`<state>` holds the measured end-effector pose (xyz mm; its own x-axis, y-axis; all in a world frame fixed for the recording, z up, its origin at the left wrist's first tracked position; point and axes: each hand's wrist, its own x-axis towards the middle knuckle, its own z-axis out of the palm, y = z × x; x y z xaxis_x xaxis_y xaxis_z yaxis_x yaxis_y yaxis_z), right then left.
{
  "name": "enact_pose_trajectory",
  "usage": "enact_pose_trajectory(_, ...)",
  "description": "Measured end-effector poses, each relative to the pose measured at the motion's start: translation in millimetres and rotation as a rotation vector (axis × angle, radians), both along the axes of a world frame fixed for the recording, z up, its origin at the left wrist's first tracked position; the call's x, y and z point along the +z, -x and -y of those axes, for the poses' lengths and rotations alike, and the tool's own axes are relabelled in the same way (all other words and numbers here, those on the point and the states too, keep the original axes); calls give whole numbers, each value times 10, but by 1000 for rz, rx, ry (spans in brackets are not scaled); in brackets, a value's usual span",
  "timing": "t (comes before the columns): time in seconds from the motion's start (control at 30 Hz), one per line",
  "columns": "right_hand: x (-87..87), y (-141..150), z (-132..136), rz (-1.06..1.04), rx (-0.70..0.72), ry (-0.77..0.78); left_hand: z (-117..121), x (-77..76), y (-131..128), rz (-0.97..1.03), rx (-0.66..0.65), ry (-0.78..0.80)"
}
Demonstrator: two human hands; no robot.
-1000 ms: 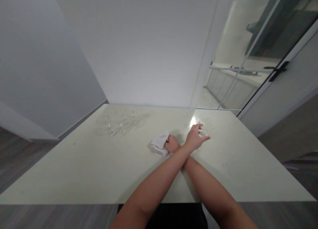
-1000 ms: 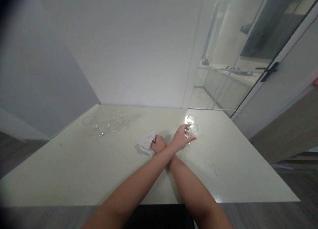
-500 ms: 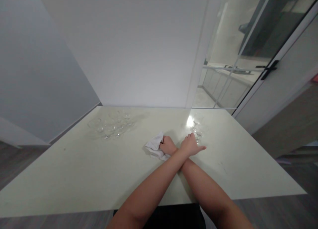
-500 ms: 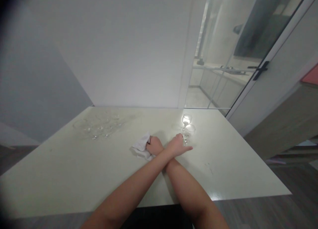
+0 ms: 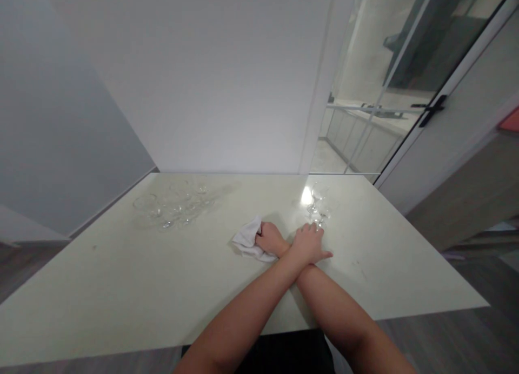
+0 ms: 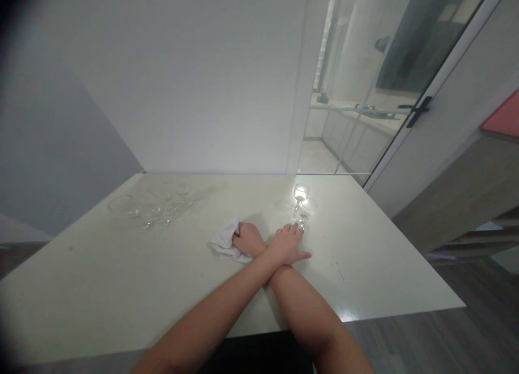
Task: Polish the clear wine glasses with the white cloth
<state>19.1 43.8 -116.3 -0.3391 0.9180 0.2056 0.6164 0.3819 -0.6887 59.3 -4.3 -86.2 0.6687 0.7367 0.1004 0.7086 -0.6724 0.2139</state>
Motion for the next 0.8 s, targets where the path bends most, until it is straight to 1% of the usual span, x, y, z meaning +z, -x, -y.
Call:
enact_pose_trajectory(0.1,1,-7,2,-20,0,13,-45,-44,-13,-24,-37,9)
enact_pose_trajectory(0.33,-11,-25,-8,-61,8,-9,-144,-106,-81,-60,8,78)
enact_pose_trajectory(0.53,-16,-30,-16,-65,4,-7,-157,-74,-92,-83,16,130)
enact_pose_trajectory(0.67,-24,-33,-25,-75,7,8,-155,-45,-93,-95,16,129)
enact_pose_trajectory(0.8,-40,-31,-41,-78,8,16,-167,-51,-101,-100,25,128)
